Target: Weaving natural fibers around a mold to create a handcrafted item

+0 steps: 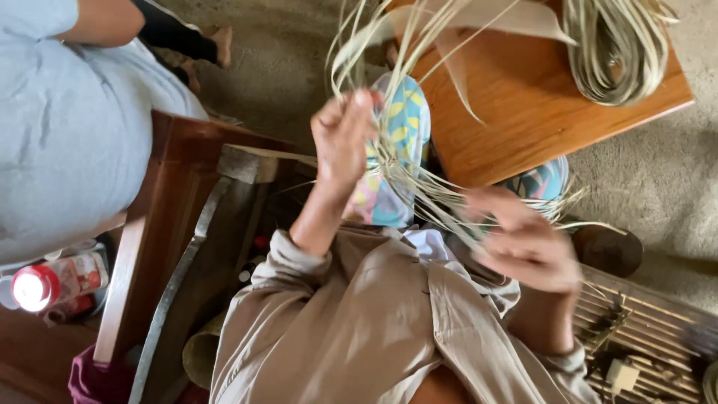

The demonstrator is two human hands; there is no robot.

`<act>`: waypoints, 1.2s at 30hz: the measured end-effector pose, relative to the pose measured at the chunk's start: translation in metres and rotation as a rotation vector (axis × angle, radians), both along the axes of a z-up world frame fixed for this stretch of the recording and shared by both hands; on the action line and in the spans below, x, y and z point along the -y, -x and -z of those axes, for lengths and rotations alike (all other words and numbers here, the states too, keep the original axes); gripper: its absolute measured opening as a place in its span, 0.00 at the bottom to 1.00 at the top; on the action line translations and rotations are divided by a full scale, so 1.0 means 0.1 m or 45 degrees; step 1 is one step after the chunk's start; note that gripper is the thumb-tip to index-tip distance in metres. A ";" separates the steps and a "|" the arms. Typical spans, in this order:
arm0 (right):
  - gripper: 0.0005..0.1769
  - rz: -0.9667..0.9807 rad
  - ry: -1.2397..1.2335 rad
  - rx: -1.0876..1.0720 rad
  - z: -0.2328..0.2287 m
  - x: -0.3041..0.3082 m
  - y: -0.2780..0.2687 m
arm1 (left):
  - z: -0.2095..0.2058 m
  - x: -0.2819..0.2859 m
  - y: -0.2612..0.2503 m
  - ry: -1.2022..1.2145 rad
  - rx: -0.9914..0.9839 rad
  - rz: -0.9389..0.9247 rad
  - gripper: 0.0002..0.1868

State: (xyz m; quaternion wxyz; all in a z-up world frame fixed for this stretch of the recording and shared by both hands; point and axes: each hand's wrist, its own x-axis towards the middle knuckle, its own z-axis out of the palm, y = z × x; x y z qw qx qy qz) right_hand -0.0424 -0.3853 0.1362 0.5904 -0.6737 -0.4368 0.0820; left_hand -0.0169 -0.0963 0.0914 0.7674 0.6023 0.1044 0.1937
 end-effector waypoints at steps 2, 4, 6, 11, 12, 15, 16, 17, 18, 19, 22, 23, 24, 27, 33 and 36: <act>0.76 -0.619 -0.455 0.375 0.37 0.52 -0.20 | 0.10 -0.21 -0.19 0.172 -0.009 -0.124 0.16; 0.38 -0.668 -0.448 0.006 0.25 0.55 -0.09 | 0.19 -0.33 -0.27 0.106 0.004 -0.142 0.16; 0.10 -0.704 -0.423 -0.367 0.25 0.63 0.09 | 0.31 -0.46 -0.35 0.045 0.013 -0.157 0.18; 0.20 0.333 0.135 -0.974 0.92 1.22 0.61 | 0.62 -0.68 -0.55 -0.255 0.120 -0.229 0.08; 0.20 0.322 0.134 -0.973 0.94 1.25 0.62 | 0.67 -0.69 -0.56 -0.260 0.121 -0.238 0.08; 0.21 0.121 -0.302 -0.836 0.79 1.13 0.54 | 0.78 -0.74 -0.64 -0.443 0.149 -0.284 0.07; 0.15 -0.036 -0.384 -0.772 0.56 0.97 0.47 | 0.82 -0.74 -0.64 -0.459 0.140 -0.238 0.05; 0.13 -0.193 -0.466 -0.705 0.34 0.81 0.40 | 0.87 -0.75 -0.64 -0.475 0.131 -0.192 0.04; 0.13 -0.196 -0.466 -0.704 0.40 0.89 0.39 | 0.88 -0.75 -0.65 -0.476 0.132 -0.195 0.04; 0.11 -0.197 -0.459 -0.641 0.45 0.97 0.38 | 0.88 -0.76 -0.66 -0.520 0.126 -0.199 0.03; 0.08 -0.151 -0.407 -0.522 0.50 1.13 0.39 | 0.90 -0.79 -0.66 -0.566 0.122 -0.182 0.04; 0.08 -0.101 -0.365 -0.464 0.51 1.18 0.40 | 0.90 -0.80 -0.67 -0.570 0.126 -0.158 0.05; 0.08 -0.102 -0.363 -0.463 0.47 1.13 0.38 | 0.82 -0.85 -0.63 -0.568 0.126 -0.160 0.05; 0.12 -0.096 -0.549 -0.459 0.43 1.07 0.34 | 0.59 -0.87 -0.48 -1.022 -0.337 -0.177 0.18; 0.11 0.478 0.633 -0.199 -0.08 -0.32 -0.04 | -0.32 -0.15 -0.19 -1.401 -0.162 -0.093 0.09; 0.12 0.392 0.491 0.140 0.11 -0.71 -0.20 | -0.32 -0.08 0.07 -2.028 0.459 -0.018 0.23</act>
